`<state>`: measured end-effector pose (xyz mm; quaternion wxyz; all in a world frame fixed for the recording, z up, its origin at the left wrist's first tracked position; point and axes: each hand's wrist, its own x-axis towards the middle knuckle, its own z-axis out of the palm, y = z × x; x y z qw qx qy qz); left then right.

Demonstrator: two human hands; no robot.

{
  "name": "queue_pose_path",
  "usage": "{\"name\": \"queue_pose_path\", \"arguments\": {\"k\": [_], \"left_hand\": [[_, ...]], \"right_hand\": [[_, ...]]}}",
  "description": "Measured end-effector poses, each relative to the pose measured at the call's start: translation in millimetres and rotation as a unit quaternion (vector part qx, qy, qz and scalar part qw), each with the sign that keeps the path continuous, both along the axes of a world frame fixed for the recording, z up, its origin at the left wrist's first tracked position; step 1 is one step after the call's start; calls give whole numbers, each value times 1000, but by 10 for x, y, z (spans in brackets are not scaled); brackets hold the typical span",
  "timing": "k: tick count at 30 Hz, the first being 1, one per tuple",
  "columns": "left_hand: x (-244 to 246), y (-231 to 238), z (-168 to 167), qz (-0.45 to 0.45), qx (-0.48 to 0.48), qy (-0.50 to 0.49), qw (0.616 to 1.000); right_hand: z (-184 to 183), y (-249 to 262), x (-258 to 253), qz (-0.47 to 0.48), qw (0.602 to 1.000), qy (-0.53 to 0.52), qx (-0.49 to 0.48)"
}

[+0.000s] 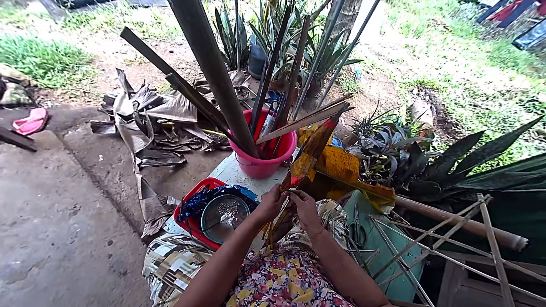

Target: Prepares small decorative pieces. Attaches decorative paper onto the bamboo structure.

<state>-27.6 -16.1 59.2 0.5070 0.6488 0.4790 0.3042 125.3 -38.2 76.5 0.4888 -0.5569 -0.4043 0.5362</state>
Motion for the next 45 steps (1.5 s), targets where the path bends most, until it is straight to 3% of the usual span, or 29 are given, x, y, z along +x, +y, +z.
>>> {"name": "queue_pose_path", "arguments": {"k": [4, 8, 11, 15, 18, 27, 35, 45], "left_hand": [[-34, 5, 19, -12, -17, -14, 1000], [-68, 40, 30, -26, -27, -35, 999], [-76, 40, 69, -40, -54, -59, 996], [-82, 27, 76, -49, -73, -98, 991], [-91, 33, 56, -51, -66, -91, 992], [-54, 52, 57, -42, -29, -104, 993], [-51, 57, 119, -58, -18, -123, 991], [-51, 52, 127, -55, 13, -77, 995]], "right_hand": [[129, 43, 354, 125, 988, -83, 31], [570, -93, 593, 250, 938, -239, 10], [571, -70, 551, 231, 946, -228, -16], [208, 139, 432, 180, 979, -45, -88], [176, 233, 291, 160, 983, 36, -84], [241, 302, -11, 43, 995, 52, -71], [228, 263, -49, 28, 996, 55, -62], [240, 278, -46, 54, 996, 31, -65]]}}
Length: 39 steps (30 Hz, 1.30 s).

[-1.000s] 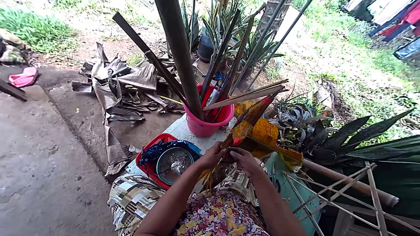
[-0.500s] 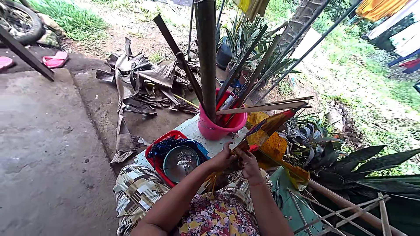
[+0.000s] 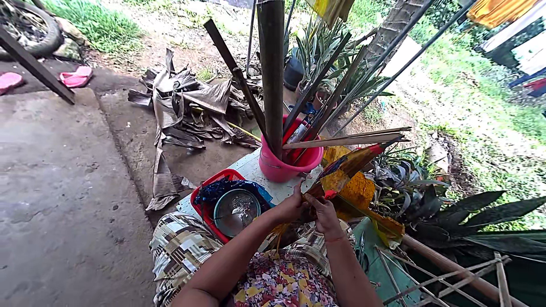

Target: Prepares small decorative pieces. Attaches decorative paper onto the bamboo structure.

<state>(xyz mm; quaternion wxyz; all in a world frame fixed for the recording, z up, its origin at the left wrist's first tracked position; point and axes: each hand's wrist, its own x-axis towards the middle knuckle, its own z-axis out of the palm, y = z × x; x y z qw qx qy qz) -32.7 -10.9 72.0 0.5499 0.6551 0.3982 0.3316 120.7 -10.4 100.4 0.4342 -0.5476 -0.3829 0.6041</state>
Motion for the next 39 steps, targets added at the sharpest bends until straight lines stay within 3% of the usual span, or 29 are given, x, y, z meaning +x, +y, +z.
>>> {"name": "queue_pose_path", "arguments": {"k": [16, 24, 28, 33, 39], "left_hand": [[-51, 55, 113, -41, 0, 44, 998], [-249, 26, 101, -50, -127, -115, 984], [-284, -43, -18, -30, -135, -124, 983], [-171, -107, 21, -23, -113, -60, 992], [-19, -164, 61, 25, 0, 143, 989]], "right_hand": [[29, 48, -1, 33, 998, -44, 32], [16, 61, 15, 22, 998, -38, 35], [7, 81, 38, 27, 998, -42, 34], [49, 76, 17, 36, 997, -63, 38], [45, 76, 28, 33, 995, -88, 43]]}}
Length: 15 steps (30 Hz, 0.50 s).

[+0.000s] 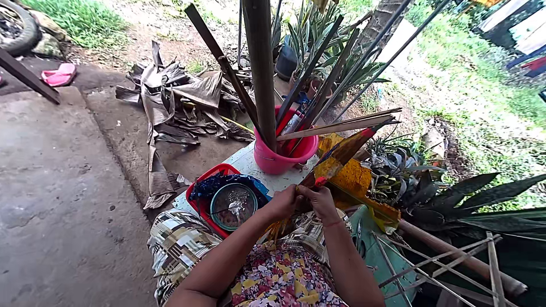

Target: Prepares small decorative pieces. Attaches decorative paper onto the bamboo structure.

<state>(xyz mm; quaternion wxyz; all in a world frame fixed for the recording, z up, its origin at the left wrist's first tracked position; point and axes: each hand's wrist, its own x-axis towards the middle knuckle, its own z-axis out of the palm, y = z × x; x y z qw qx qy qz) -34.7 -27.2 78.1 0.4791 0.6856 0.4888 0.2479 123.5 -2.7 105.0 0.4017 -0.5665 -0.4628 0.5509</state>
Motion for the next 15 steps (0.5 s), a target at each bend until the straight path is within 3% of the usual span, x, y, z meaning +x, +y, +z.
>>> {"name": "queue_pose_path", "arguments": {"k": [9, 15], "left_hand": [[147, -41, -14, 83, 51, 82, 992], [112, -13, 39, 74, 40, 105, 991]], "right_hand": [[-37, 4, -43, -6, 1000, -1, 4], [-10, 8, 20, 30, 999, 13, -9]]}}
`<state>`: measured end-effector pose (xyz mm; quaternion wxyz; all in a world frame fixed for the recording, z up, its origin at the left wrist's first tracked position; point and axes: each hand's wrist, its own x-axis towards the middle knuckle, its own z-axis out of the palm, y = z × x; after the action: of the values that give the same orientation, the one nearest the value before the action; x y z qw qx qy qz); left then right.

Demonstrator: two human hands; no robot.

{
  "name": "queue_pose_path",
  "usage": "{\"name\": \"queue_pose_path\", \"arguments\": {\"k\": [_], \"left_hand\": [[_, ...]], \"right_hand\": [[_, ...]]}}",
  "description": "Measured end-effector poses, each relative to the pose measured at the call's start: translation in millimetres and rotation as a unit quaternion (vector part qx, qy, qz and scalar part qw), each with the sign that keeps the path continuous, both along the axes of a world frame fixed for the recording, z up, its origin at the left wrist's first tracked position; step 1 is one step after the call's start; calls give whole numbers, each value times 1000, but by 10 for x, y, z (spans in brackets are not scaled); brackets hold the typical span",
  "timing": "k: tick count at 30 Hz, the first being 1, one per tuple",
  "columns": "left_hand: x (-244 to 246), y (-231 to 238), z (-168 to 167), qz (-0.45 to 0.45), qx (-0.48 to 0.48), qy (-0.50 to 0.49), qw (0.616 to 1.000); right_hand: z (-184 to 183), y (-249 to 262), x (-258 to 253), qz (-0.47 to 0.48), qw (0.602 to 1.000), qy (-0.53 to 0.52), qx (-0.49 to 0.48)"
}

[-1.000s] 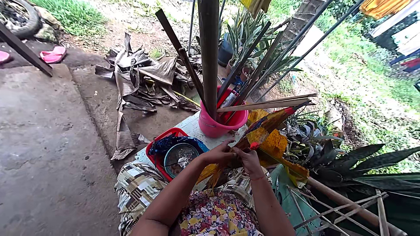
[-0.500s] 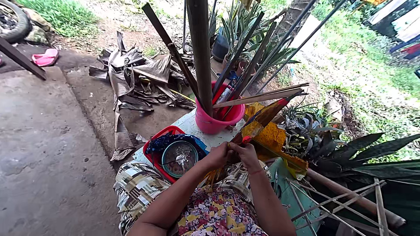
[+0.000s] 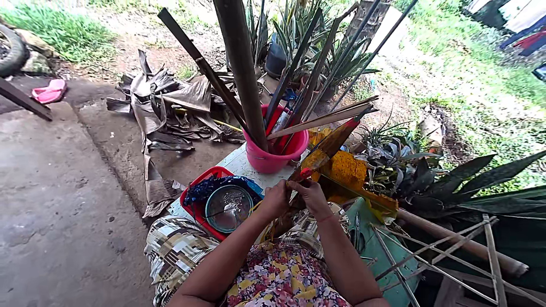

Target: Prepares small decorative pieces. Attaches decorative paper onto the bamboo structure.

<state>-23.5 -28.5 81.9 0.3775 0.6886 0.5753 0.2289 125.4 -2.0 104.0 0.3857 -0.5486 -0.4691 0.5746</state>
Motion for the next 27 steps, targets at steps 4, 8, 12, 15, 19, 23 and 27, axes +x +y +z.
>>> {"name": "queue_pose_path", "arguments": {"k": [4, 8, 12, 15, 19, 23, 27], "left_hand": [[-25, 33, 19, -2, -3, 20, 1000], [-3, 30, -9, 1, 7, 27, 1000], [-1, 13, 18, -6, 8, 38, 999], [9, 5, 26, -6, 6, 35, 999], [-30, 1, -65, -11, 26, -71, 997], [-56, -43, -149, -2, 24, -179, 984], [21, -90, -124, 40, 29, -130, 990]], "right_hand": [[24, 25, 113, 54, 995, 75, -41], [-10, 8, 73, 41, 999, 26, -9], [-14, -32, -40, -15, 1000, -9, 11], [-11, -36, -62, -30, 999, -21, 17], [1, -35, -46, -41, 999, -5, 14], [-9, -22, -21, -39, 999, -6, 17], [-9, -40, -41, -22, 999, -13, 19]]}}
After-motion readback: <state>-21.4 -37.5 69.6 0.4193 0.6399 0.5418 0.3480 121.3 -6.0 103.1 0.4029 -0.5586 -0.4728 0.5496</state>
